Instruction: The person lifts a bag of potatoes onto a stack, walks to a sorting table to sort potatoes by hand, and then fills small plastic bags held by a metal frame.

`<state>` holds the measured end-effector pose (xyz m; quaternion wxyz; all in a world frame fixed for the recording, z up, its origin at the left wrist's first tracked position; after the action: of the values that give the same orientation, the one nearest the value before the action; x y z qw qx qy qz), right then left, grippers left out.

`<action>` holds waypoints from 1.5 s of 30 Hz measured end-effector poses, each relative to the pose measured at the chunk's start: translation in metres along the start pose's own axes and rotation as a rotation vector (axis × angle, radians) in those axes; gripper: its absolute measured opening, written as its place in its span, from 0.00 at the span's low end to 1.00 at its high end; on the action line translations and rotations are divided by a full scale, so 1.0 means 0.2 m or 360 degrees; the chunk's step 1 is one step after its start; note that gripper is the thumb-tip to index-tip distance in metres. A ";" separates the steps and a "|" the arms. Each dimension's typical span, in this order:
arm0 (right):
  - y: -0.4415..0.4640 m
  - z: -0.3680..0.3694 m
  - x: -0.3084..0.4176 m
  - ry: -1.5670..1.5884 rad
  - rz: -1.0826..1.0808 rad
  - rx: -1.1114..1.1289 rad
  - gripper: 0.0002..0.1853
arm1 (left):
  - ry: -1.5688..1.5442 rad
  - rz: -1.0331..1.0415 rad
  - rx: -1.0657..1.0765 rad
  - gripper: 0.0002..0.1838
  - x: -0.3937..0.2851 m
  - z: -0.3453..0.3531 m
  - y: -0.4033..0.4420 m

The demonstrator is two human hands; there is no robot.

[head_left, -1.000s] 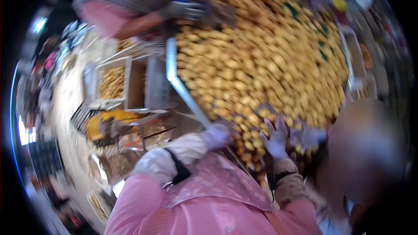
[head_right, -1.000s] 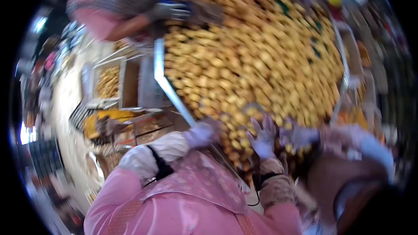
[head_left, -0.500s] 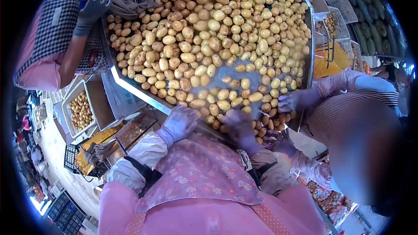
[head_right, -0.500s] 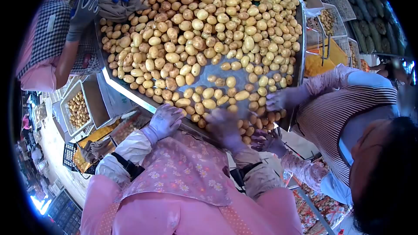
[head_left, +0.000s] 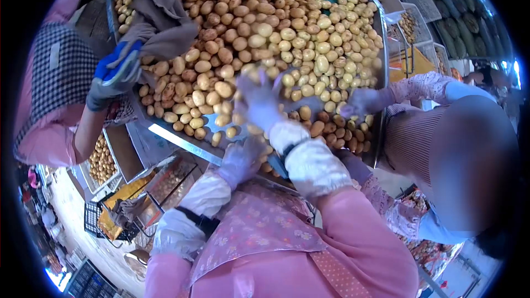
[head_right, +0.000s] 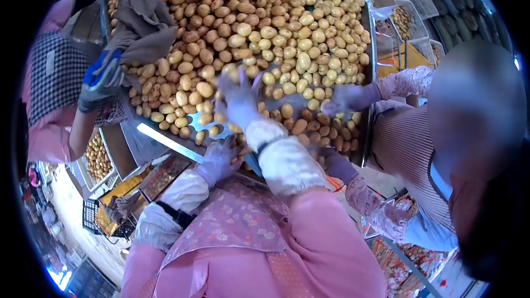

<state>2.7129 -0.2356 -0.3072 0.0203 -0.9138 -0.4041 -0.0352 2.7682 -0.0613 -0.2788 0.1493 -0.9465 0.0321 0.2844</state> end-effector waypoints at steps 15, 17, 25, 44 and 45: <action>-1.15 -0.08 -0.35 0.0942 0.0676 0.0181 0.18 | -0.0092 -0.0119 -0.0253 0.22 0.29 -0.08 -0.14; -0.91 -0.10 -0.48 0.0487 0.0442 -0.0529 0.15 | -0.0117 -0.0095 -0.0291 0.22 0.29 -0.06 -0.14; -0.63 -0.10 -0.27 0.0872 0.0686 -0.0620 0.17 | -0.1689 -0.0524 -0.0448 0.21 0.27 -0.07 -0.20; -0.70 0.01 0.07 0.0245 -0.0276 0.0648 0.17 | -0.3567 -0.1134 -0.0662 0.05 0.29 -0.07 -0.59; -0.72 0.23 -0.01 0.0753 -0.0400 0.0350 0.19 | -0.3665 -0.1084 -0.0549 0.06 0.23 -0.16 -0.59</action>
<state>2.6075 -0.1371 -0.3525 0.2085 -0.8153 -0.4995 -0.2056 2.8418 0.0433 -0.2469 0.0297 -0.1069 -0.4083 0.9061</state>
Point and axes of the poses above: each hand's wrist, its own y-axis towards the middle knuckle, its own z-axis out of the palm, x = y × z, the point moved 1 cm from there along y, towards the middle knuckle, and after that the axes turned 9 degrees about -y, right-handed, at the moved point
